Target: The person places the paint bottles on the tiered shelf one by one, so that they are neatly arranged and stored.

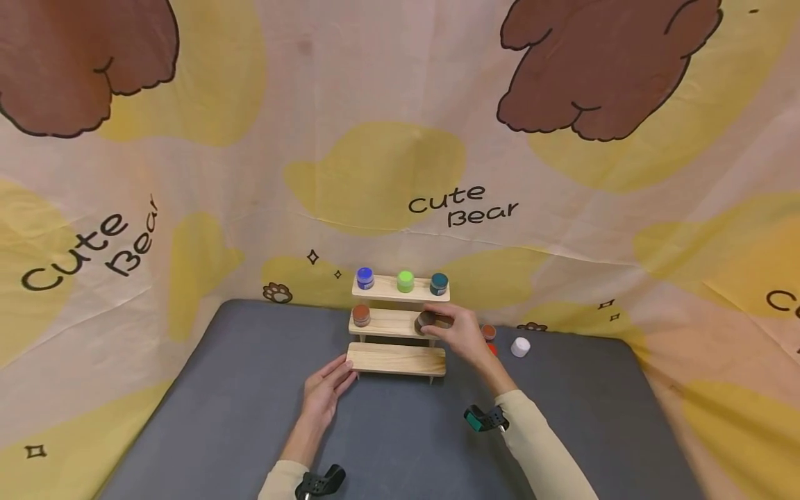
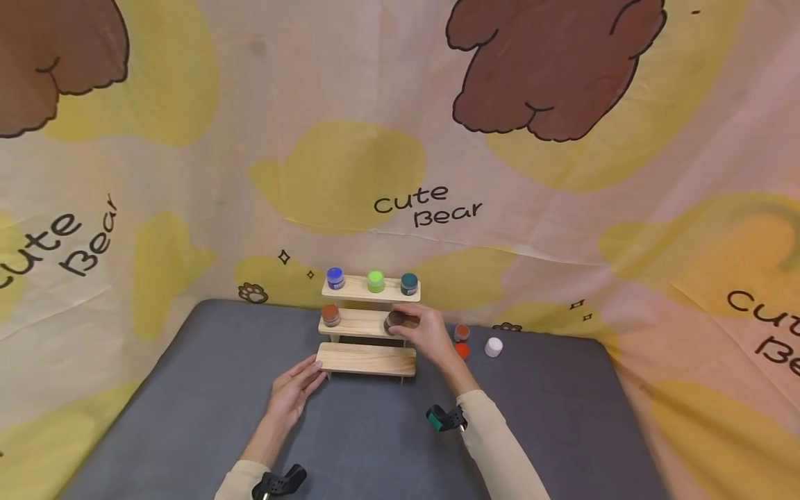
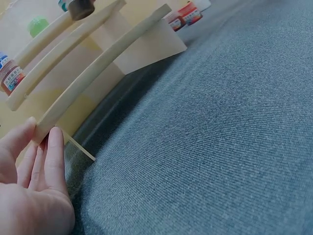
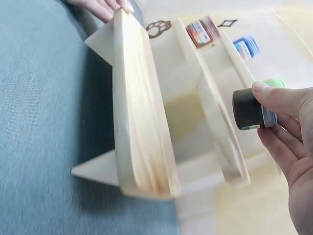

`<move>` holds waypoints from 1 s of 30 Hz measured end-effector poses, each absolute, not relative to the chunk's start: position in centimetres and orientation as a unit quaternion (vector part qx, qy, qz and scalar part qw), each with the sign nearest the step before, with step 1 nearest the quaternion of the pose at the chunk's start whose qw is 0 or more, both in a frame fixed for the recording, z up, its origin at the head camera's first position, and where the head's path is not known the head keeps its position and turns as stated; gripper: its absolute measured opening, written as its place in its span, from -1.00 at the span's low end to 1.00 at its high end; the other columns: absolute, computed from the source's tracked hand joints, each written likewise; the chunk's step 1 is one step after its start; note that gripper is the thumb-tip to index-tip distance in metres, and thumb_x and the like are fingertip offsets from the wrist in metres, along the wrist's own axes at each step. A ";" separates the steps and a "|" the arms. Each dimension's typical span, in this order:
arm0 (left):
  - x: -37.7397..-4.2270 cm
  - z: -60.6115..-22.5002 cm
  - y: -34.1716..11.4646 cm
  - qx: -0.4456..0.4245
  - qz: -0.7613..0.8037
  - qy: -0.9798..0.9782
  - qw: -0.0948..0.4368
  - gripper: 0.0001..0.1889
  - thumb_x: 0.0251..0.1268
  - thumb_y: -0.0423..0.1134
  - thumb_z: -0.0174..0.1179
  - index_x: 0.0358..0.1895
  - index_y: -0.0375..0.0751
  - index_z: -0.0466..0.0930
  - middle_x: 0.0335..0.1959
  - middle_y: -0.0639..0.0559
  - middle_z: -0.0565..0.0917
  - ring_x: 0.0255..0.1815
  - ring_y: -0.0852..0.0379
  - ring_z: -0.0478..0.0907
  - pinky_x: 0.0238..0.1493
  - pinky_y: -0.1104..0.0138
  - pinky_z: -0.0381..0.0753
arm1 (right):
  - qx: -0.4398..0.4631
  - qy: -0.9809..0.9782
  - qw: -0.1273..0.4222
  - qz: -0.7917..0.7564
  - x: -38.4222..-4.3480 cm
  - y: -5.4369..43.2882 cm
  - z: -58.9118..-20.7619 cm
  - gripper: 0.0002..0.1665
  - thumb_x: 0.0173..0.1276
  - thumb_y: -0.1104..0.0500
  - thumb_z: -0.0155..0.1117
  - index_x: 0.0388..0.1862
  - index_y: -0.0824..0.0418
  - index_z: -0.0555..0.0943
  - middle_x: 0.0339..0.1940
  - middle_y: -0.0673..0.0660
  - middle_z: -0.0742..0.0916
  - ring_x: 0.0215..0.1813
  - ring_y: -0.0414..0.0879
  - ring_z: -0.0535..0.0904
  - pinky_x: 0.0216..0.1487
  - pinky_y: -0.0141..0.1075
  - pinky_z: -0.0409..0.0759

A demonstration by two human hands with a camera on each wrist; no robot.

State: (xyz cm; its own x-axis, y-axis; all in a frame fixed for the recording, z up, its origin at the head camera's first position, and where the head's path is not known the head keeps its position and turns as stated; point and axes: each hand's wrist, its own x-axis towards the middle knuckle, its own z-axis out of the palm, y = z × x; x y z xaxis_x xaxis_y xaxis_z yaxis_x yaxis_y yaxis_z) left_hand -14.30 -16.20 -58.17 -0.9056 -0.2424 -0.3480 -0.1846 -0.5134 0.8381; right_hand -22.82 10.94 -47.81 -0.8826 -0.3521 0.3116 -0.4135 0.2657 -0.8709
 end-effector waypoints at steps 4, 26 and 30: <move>-14.4 -58.1 -16.1 0.216 -0.845 -0.490 0.018 -0.48 0.23 -0.48 0.31 0.25 -0.55 0.43 0.17 -0.35 0.55 -0.12 0.10 0.70 0.08 0.25 0.70 | 0.249 -0.790 0.036 0.559 -23.2 9.8 -47.9 -0.44 0.09 0.44 0.49 0.12 0.46 0.60 0.07 0.39 0.66 0.08 0.25 0.62 0.11 0.06 0.68; -14.3 -58.0 -16.1 0.219 -0.841 -0.495 0.011 -0.47 0.23 -0.43 0.32 0.25 -0.55 0.42 0.19 -0.36 0.53 -0.08 0.11 0.69 0.09 0.26 0.70 | 0.240 -0.835 0.078 0.489 -23.5 6.8 -49.0 -0.48 0.09 0.30 0.54 0.09 0.22 0.69 0.06 0.13 0.72 0.11 0.00 0.63 0.13 -0.13 0.68; -14.3 -58.1 -16.1 0.220 -0.842 -0.492 0.014 -0.49 0.25 -0.46 0.30 0.25 -0.56 0.42 0.14 -0.33 0.57 -0.10 0.10 0.69 0.08 0.25 0.70 | 0.230 -0.835 0.067 0.496 -23.6 6.6 -49.3 -0.45 0.09 0.30 0.55 0.12 0.27 0.67 0.07 0.15 0.72 0.12 0.01 0.62 0.15 -0.13 0.67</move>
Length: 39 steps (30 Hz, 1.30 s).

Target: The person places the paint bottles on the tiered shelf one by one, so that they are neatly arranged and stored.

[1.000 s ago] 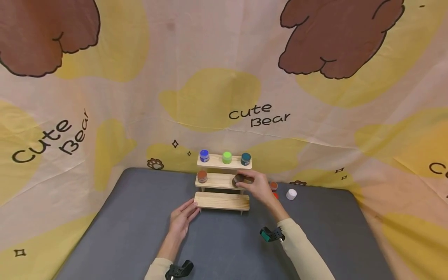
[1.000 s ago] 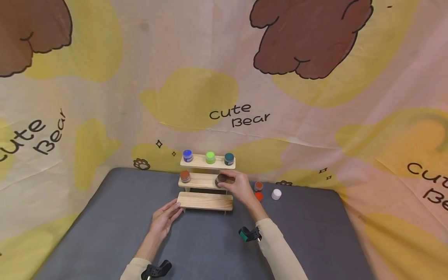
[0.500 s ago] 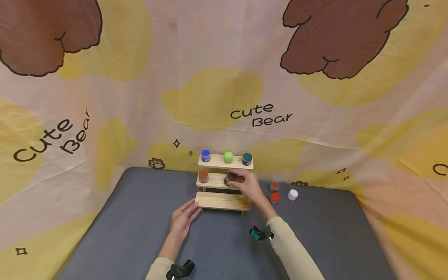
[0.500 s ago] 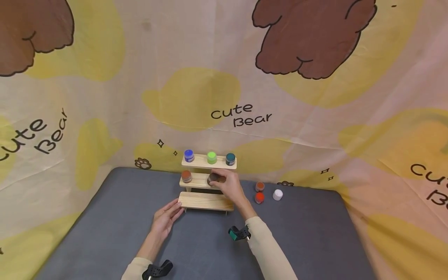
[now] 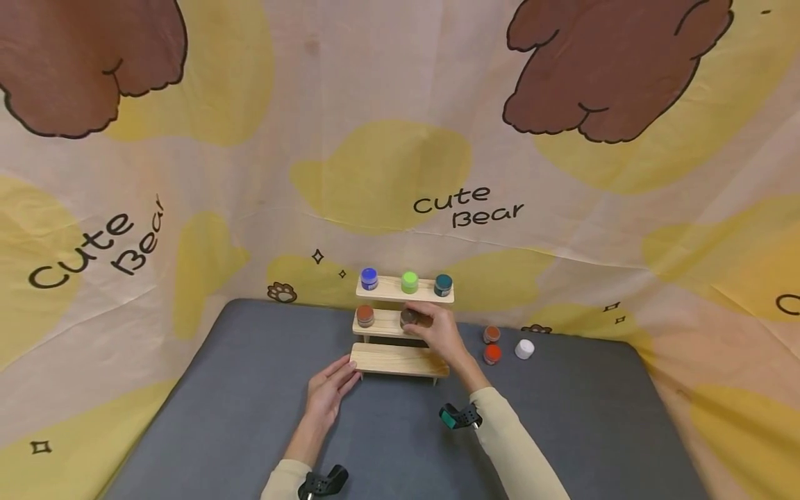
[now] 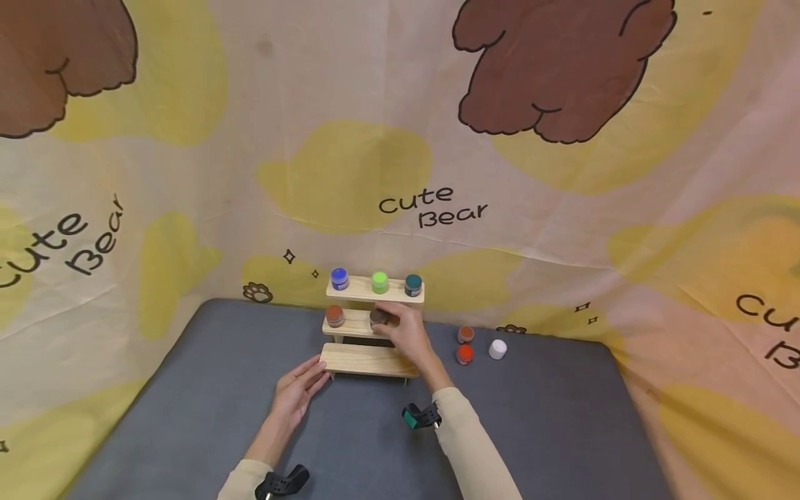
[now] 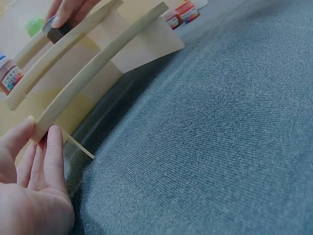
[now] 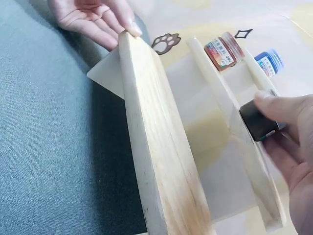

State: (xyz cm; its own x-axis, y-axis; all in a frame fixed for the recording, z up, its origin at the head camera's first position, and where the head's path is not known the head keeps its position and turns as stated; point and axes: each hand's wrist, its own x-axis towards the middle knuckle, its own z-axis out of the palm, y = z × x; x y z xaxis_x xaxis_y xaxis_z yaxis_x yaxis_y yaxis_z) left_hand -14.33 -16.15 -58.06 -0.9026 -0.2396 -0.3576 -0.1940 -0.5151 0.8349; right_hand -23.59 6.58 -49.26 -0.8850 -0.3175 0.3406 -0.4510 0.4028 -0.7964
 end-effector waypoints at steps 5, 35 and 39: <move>-14.2 -58.1 -16.0 0.220 -0.842 -0.493 0.012 -0.50 0.28 -0.47 0.27 0.26 -0.56 0.41 0.16 -0.34 0.55 -0.10 0.12 0.69 0.09 0.25 0.70 | 0.223 -0.832 0.055 0.505 -23.6 6.6 -49.5 -0.41 0.09 0.31 0.54 0.15 0.33 0.63 0.09 0.19 0.71 0.12 0.05 0.63 0.13 -0.17 0.69; -14.5 -58.3 -15.6 0.227 -0.836 -0.499 0.011 -0.46 0.25 -0.44 0.31 0.27 -0.55 0.40 0.20 -0.37 0.52 -0.09 0.13 0.68 0.09 0.27 0.70 | 0.223 -0.774 0.036 0.592 -22.8 9.7 -48.4 -0.50 0.18 0.41 0.43 0.15 0.41 0.60 0.09 0.37 0.67 0.12 0.25 0.61 0.15 0.08 0.65; -14.5 -58.4 -15.7 0.225 -0.836 -0.500 0.018 -0.46 0.25 -0.45 0.30 0.28 -0.56 0.39 0.17 -0.33 0.54 -0.10 0.13 0.68 0.10 0.27 0.69 | 0.238 -0.771 0.055 0.588 -21.6 10.2 -46.4 -0.54 0.20 0.47 0.39 0.11 0.50 0.59 0.05 0.43 0.67 0.09 0.31 0.61 0.14 0.18 0.61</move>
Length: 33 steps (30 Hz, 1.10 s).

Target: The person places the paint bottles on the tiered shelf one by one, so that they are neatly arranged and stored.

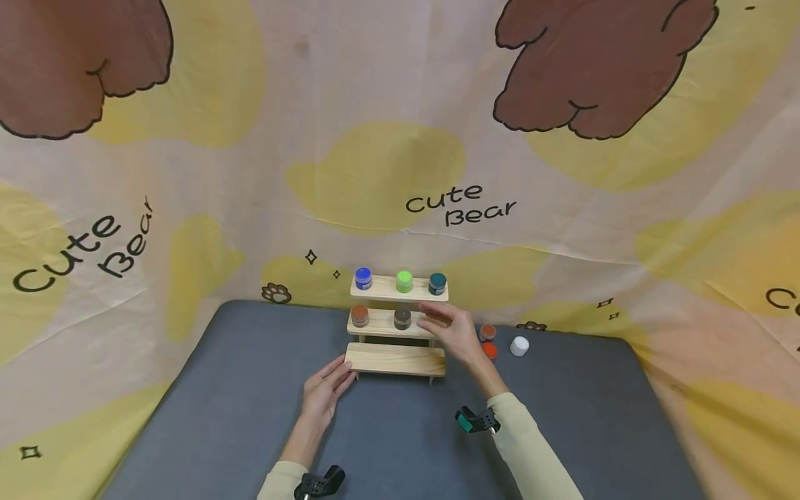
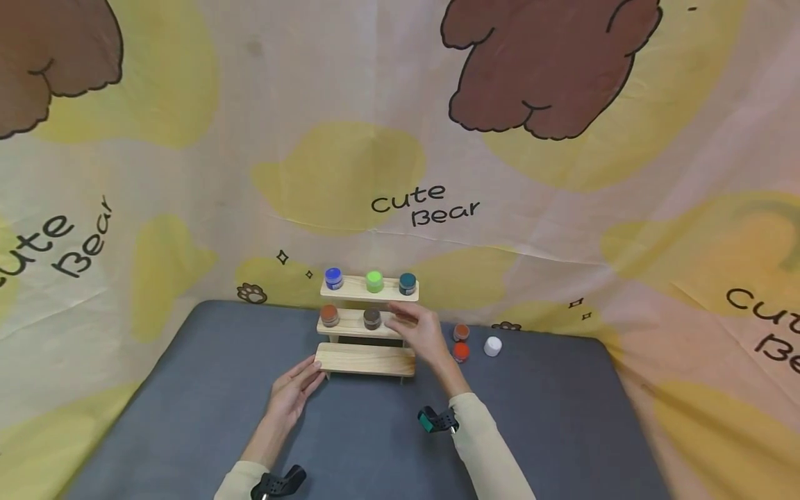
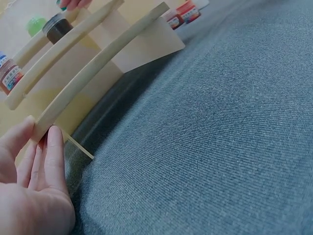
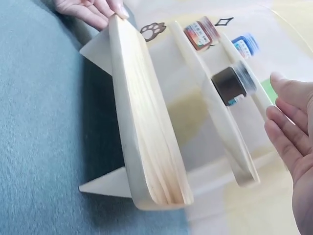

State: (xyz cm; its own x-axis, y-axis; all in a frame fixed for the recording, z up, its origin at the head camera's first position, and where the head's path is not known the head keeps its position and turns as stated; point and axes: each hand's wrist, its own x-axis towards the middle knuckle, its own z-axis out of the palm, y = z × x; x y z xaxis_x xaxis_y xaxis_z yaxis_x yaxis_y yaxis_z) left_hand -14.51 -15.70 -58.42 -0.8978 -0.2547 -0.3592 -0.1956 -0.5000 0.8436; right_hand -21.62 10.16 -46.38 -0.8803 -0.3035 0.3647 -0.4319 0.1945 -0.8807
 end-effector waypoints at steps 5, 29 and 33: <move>-14.5 -58.4 -15.9 0.226 -0.834 -0.503 0.017 -0.47 0.26 -0.45 0.29 0.27 -0.54 0.40 0.19 -0.34 0.53 -0.09 0.14 0.68 0.10 0.28 0.69 | 0.244 -0.781 0.096 0.567 -20.7 10.9 -45.6 -0.61 0.20 0.46 0.39 0.03 0.52 0.63 -0.05 0.41 0.71 -0.02 0.29 0.65 0.04 0.17 0.67; -14.4 -58.3 -15.9 0.222 -0.838 -0.497 0.018 -0.47 0.26 -0.46 0.29 0.27 -0.58 0.39 0.13 -0.33 0.58 -0.11 0.12 0.69 0.08 0.25 0.71 | 0.114 -0.830 0.056 0.543 -24.2 20.7 -52.2 -0.52 0.23 0.31 0.44 0.13 0.41 0.61 0.01 0.31 0.72 0.03 0.17 0.68 -0.12 -0.41 0.75; -14.4 -58.2 -16.0 0.221 -0.837 -0.499 0.017 -0.47 0.26 -0.45 0.30 0.27 -0.56 0.40 0.14 -0.33 0.57 -0.11 0.12 0.69 0.08 0.26 0.70 | 0.094 -0.842 0.056 0.528 -24.5 21.6 -53.0 -0.50 0.22 0.36 0.42 0.17 0.41 0.59 0.06 0.31 0.70 0.08 0.18 0.65 0.03 -0.14 0.73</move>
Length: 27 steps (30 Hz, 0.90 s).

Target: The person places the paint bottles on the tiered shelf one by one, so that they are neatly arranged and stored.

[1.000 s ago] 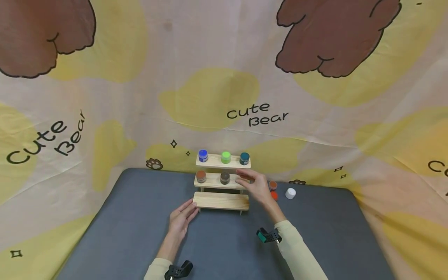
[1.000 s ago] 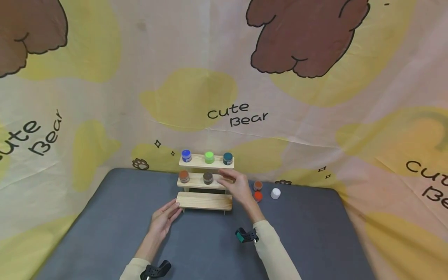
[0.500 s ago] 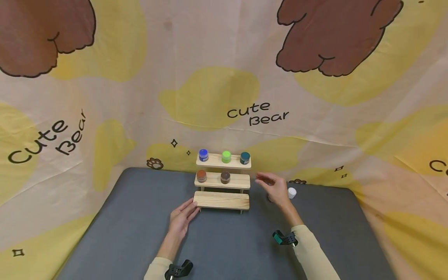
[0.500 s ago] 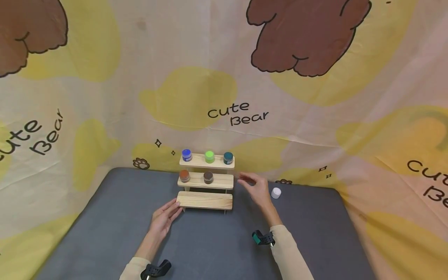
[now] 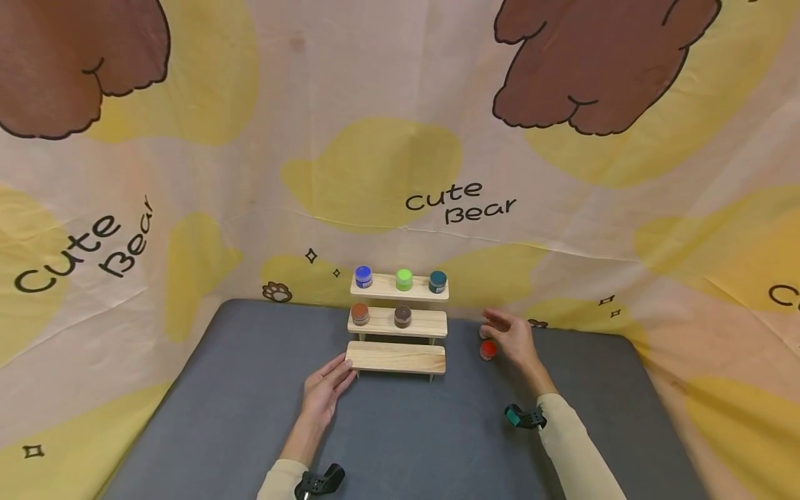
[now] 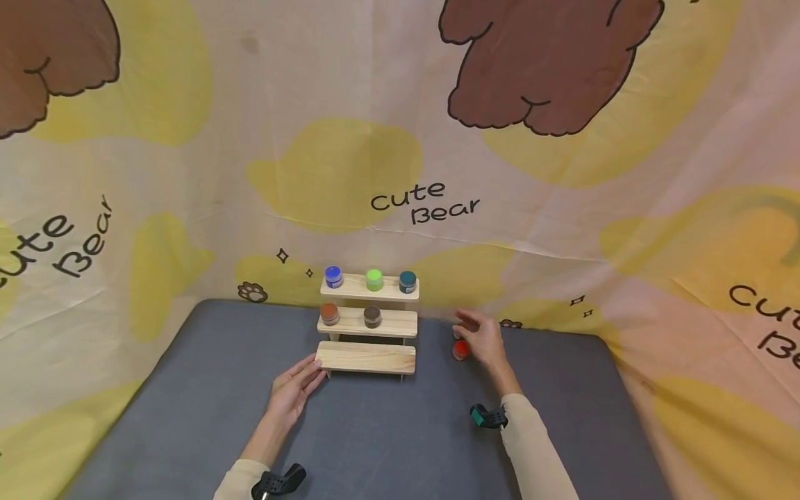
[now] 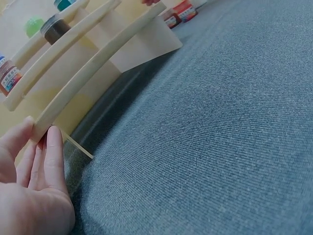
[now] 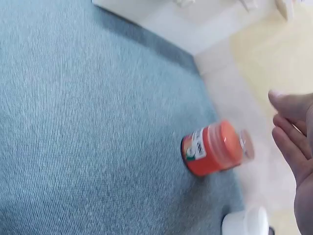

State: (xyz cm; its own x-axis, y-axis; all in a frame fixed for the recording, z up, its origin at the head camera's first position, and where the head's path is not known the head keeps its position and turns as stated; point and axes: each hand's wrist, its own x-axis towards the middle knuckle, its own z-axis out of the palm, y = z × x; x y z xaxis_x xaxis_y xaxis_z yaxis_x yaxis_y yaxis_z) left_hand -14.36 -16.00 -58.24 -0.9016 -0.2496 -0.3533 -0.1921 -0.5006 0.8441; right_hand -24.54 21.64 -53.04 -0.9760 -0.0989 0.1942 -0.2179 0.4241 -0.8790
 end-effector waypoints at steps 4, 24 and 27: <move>-14.3 -58.2 -16.0 0.219 -0.836 -0.504 0.012 -0.46 0.26 -0.43 0.30 0.28 -0.55 0.40 0.16 -0.33 0.56 -0.09 0.13 0.68 0.09 0.27 0.69 | 0.085 -0.854 0.053 0.510 -25.1 22.4 -53.8 -0.44 0.19 0.40 0.44 0.20 0.43 0.56 0.10 0.34 0.67 0.13 0.22 0.61 0.13 0.07 0.64; -14.3 -58.1 -15.9 0.207 -0.837 -0.506 0.014 -0.48 0.29 -0.47 0.26 0.28 -0.59 0.37 0.17 -0.37 0.54 -0.09 0.13 0.68 0.11 0.25 0.69 | 0.071 -0.877 -0.026 0.474 -26.3 23.1 -55.2 -0.37 0.27 0.37 0.37 0.31 0.45 0.44 0.23 0.43 0.57 0.20 0.29 0.54 0.16 0.06 0.64; -14.3 -58.0 -16.0 0.209 -0.837 -0.505 0.015 -0.48 0.27 -0.49 0.26 0.27 -0.61 0.38 0.15 -0.37 0.56 -0.09 0.11 0.69 0.10 0.24 0.70 | 0.080 -0.890 -0.023 0.449 -26.4 23.0 -55.3 -0.38 0.25 0.39 0.38 0.29 0.47 0.46 0.20 0.44 0.58 0.18 0.30 0.55 0.15 0.09 0.64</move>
